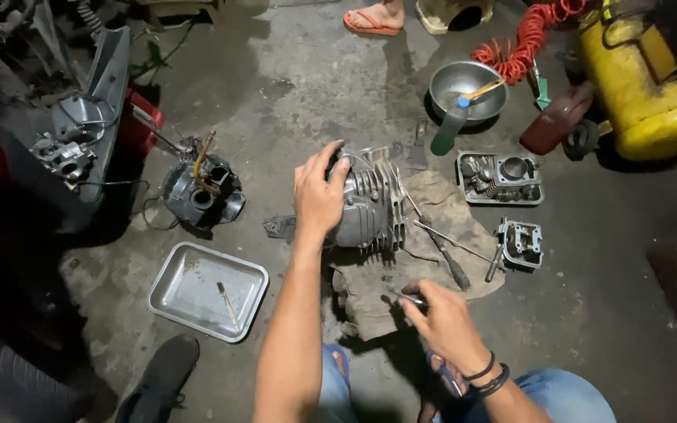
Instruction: The person sits on the floor and uses a screwdriver to tighten bolts on a metal engine cylinder head. They rotate the cylinder head to access different sides and continue tightening the bolts.
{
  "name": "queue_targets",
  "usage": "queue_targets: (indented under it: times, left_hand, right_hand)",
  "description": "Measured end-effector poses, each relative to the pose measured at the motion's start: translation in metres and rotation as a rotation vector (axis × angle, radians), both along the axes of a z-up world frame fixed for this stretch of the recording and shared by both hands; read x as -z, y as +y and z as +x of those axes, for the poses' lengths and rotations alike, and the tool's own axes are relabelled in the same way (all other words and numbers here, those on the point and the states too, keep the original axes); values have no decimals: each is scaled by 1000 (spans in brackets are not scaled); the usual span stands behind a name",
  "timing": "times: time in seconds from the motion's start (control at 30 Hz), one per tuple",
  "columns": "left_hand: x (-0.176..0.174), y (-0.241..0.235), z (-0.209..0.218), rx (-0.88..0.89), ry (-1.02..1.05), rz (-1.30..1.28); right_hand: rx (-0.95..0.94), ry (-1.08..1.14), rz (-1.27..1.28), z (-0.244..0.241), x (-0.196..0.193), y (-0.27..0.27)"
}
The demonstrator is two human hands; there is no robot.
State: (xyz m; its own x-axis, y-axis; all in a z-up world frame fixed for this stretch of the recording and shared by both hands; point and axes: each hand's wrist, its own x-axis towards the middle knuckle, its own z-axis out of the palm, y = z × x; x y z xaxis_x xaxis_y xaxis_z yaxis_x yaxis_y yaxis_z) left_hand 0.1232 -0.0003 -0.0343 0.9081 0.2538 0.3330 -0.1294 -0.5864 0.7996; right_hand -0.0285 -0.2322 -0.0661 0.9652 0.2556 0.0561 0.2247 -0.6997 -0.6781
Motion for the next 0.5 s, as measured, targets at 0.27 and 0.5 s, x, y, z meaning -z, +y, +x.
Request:
queue_targets:
  times: [0.27,0.5]
  left_hand:
    - [14,6,5,16,-23,-30]
    - [11,8,2,59,-55,-22]
  right_hand:
    - [18,-500,-125,45,-48,28]
    - [137,-827,-432,88,-41,52]
